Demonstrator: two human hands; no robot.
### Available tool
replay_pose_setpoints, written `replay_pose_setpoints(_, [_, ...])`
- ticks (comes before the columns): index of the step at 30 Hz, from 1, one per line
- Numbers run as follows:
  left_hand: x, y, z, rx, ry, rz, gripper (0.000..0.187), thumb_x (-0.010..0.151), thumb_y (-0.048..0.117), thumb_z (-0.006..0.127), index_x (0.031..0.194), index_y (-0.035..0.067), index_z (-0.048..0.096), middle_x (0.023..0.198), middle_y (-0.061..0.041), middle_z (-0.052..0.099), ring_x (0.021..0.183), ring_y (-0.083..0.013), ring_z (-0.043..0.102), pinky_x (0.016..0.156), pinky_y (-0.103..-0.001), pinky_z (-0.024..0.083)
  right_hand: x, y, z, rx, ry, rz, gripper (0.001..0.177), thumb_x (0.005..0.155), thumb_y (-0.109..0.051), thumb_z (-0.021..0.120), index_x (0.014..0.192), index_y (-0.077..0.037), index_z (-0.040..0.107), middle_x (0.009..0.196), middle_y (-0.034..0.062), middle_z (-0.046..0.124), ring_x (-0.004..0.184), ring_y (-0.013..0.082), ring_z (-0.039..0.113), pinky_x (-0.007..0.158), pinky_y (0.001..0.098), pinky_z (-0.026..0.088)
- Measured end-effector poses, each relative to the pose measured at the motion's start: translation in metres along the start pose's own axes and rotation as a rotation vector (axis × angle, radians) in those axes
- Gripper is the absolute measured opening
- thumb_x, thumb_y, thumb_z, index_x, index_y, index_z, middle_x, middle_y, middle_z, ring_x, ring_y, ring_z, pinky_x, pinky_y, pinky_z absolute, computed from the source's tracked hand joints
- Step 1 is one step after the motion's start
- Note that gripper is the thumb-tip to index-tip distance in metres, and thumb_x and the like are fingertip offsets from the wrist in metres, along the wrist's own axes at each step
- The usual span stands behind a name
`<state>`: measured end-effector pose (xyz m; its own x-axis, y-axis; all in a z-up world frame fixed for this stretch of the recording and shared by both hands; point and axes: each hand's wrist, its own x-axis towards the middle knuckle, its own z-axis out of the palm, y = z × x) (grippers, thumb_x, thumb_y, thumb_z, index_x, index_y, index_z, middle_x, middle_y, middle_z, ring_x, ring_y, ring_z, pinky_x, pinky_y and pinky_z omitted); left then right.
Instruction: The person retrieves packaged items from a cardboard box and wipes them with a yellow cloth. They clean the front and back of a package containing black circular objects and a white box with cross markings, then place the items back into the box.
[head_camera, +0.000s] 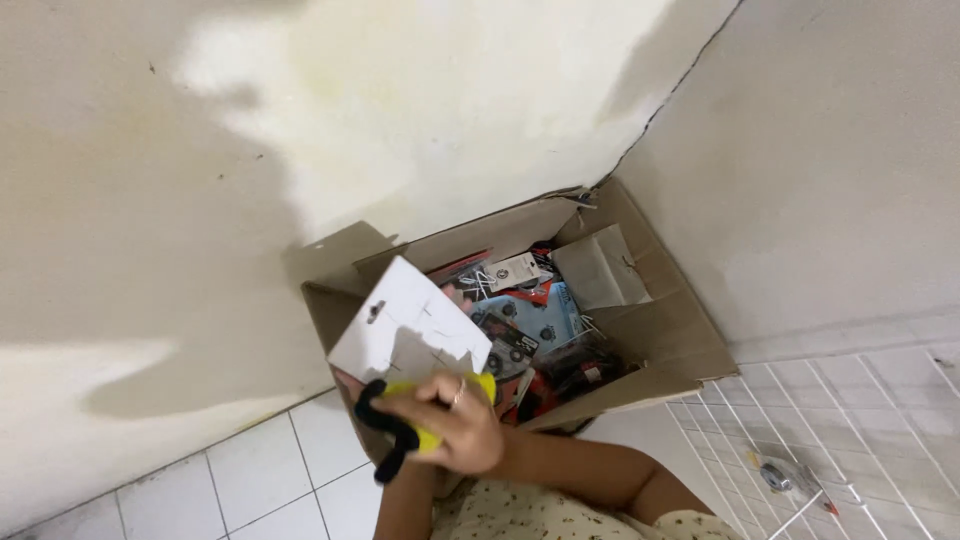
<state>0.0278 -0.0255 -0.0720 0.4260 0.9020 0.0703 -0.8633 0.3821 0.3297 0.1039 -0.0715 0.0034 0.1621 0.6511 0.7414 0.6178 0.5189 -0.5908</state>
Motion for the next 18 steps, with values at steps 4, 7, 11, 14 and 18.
replay_pose_setpoints(4, [-0.035,-0.022,-0.075,0.051,0.059,-0.01,0.095,0.102,0.073,0.043,0.163,0.003,0.023,0.157,-0.022,0.042,0.138,-0.039,0.048,0.11,-0.052,0.046,0.03,0.027,-0.014,-0.126,0.048,0.136,0.037,0.081,-0.017,0.086,0.116,-0.01,0.077,0.1,0.0039,0.054,0.093,0.0172,0.06,0.076,0.0339,0.055])
replay_pose_setpoints(7, [-0.031,-0.028,-0.101,0.382,0.108,-0.102,0.091,0.097,0.072,0.039,0.159,0.007,0.03,0.158,-0.012,0.044,0.143,-0.0279,0.047,0.117,-0.041,0.042,0.014,0.022,-0.005,-0.117,0.108,0.249,0.035,0.082,-0.009,0.079,0.117,-0.008,0.076,0.104,0.0039,0.057,0.094,0.0158,0.062,0.075,0.0307,0.054])
replay_pose_setpoints(11, [-0.011,0.001,-0.025,0.397,-0.419,-0.166,0.106,0.098,0.085,0.03,0.155,-0.004,0.043,0.157,-0.023,0.051,0.144,-0.0347,0.05,0.119,-0.044,0.04,-0.047,0.026,0.035,-0.038,0.12,0.026,0.046,0.069,-0.024,0.075,0.114,-0.011,0.077,0.101,0.0033,0.057,0.087,0.0137,0.06,0.072,0.031,0.05])
replay_pose_setpoints(14, [-0.021,0.018,-0.062,0.243,-0.144,-0.035,0.103,0.097,0.076,0.048,0.157,-0.007,0.037,0.151,-0.027,0.05,0.135,-0.0387,0.051,0.11,-0.05,0.045,-0.031,0.042,0.025,-0.076,0.204,-0.142,0.047,0.071,-0.035,0.081,0.113,-0.015,0.077,0.098,-0.0001,0.058,0.08,0.011,0.058,0.07,0.0308,0.051])
replay_pose_setpoints(18, [-0.052,0.032,-0.098,0.371,-0.219,-0.113,0.099,0.097,0.07,0.05,0.158,-0.007,0.036,0.151,-0.027,0.049,0.136,-0.0384,0.051,0.111,-0.05,0.044,-0.018,0.078,-0.014,-0.259,0.095,0.323,0.039,0.089,-0.017,0.076,0.127,-0.014,0.072,0.115,0.0012,0.069,0.098,0.0171,0.065,0.084,0.0339,0.054])
